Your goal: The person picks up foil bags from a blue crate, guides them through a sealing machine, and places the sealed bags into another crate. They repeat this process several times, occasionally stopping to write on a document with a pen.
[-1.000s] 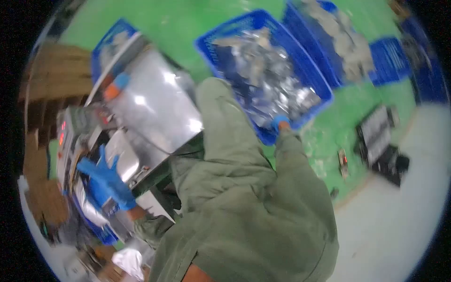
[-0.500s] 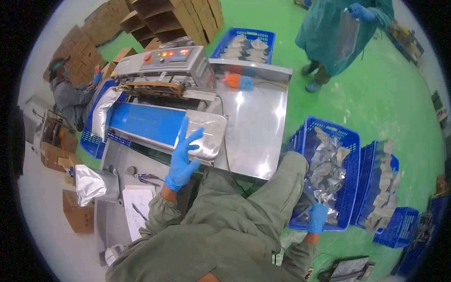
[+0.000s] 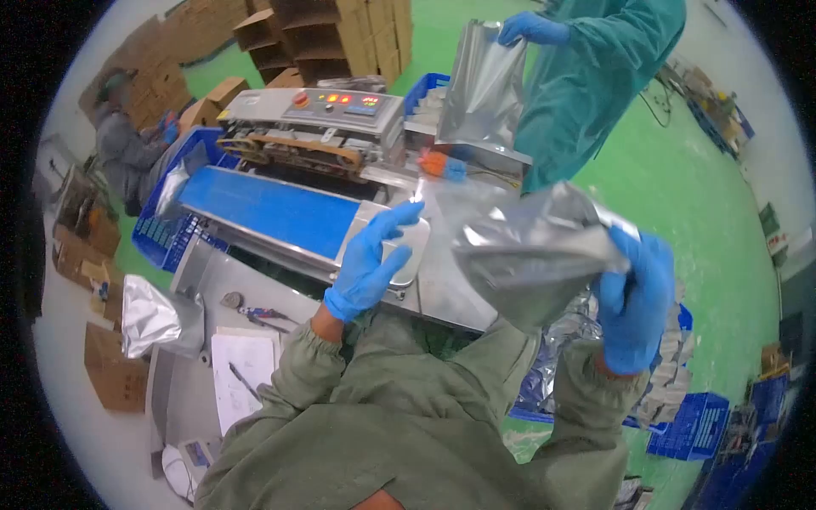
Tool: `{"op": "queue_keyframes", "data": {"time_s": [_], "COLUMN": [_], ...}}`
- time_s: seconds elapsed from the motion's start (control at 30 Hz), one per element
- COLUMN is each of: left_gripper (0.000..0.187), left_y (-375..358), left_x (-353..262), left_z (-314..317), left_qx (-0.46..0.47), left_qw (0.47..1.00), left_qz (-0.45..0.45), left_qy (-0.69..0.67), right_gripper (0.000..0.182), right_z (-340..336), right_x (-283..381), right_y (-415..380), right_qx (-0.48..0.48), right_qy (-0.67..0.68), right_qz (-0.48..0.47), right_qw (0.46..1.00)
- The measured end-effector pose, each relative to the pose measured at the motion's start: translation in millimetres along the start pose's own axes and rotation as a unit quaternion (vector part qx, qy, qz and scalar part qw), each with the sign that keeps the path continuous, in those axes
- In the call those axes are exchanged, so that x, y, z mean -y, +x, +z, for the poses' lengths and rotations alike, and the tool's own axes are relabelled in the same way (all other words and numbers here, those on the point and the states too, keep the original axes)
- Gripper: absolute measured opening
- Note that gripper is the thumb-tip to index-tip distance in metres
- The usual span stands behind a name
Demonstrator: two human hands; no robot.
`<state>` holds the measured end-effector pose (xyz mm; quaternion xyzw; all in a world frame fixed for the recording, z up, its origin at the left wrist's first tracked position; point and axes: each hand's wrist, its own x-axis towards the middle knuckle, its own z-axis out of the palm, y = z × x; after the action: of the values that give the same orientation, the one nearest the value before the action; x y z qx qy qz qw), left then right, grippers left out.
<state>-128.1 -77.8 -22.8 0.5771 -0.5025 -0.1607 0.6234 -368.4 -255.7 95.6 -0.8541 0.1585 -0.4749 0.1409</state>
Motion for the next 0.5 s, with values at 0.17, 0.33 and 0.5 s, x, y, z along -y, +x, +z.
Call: {"op": "queue_keyframes", "data": {"time_s": [0.17,0.33,0.5], "left_gripper": [0.048,0.039,0.033], "left_y": [18.7,15.4,29.7], "left_x": [10.5,19.4,8.9], "left_z": [-34.8,-67.9,-78.5], "left_qx": [-0.120,-0.093,0.003], "left_qw": [0.991,0.994,0.974], "left_qz": [0.051,-0.005,0.047], "left_qy": [-0.009,0.056,0.223], "right_gripper": [0.021,0.021,0.025], "right_z": [79.1,137.8,148.4], "right_x": [-10.3,20.7,16.3], "right_y": [31.7,44.5,15.3], "right_qx": [0.145,0.165,0.035], "right_qy": [0.257,0.535,0.449], "right_qz": [0.133,0.388,0.278], "right_qw": [0.946,0.732,0.848]}}
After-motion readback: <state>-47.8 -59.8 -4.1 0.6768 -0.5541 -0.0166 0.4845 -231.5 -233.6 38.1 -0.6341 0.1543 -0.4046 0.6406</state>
